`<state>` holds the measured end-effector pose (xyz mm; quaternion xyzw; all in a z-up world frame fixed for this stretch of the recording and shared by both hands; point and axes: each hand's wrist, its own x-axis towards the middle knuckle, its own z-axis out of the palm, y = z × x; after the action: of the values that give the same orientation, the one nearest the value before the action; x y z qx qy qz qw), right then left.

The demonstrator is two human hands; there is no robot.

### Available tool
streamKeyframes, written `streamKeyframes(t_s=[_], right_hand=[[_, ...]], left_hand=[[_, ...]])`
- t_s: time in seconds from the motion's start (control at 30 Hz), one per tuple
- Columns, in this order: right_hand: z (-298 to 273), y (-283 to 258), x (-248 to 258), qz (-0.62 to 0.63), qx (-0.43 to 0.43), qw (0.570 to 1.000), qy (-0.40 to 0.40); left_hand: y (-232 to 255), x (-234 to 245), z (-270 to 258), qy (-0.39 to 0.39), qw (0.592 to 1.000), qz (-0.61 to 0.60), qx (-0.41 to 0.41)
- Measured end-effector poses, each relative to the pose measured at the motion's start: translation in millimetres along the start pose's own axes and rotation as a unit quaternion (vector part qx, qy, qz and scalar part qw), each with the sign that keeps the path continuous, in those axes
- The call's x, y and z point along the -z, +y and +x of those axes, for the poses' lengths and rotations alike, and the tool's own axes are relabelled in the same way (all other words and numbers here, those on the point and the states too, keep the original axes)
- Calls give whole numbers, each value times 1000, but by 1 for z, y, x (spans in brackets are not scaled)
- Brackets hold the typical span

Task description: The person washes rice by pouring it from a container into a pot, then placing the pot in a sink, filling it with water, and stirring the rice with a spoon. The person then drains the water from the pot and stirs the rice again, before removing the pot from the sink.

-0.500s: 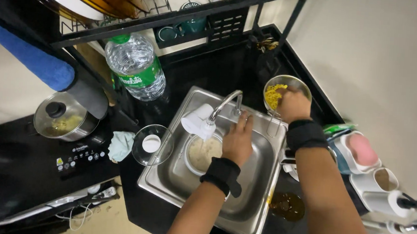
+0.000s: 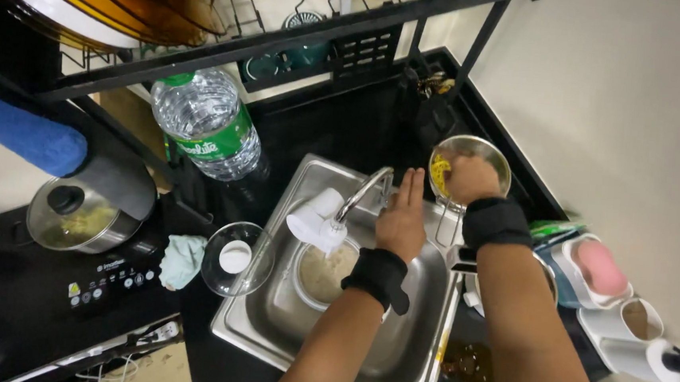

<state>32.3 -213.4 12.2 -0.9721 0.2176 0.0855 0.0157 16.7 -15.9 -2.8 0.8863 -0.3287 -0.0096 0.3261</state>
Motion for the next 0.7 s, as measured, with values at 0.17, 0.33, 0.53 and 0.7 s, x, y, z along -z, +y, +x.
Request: streamKeyframes(t_s=[0.17, 0.33, 0.53, 0.7], right_hand=[[2, -5, 1, 55, 34, 996, 64], [42, 20, -33, 59, 12, 997, 48], [68, 43, -32, 14, 257, 951, 169], [51, 20, 24, 56, 166, 979, 102]], left_hand=[[16, 14, 11, 53, 998, -21, -10], [55, 21, 46, 180, 983, 28, -15], [79, 50, 87, 220, 972, 84, -11], [77, 94, 124, 103, 971, 184, -111]])
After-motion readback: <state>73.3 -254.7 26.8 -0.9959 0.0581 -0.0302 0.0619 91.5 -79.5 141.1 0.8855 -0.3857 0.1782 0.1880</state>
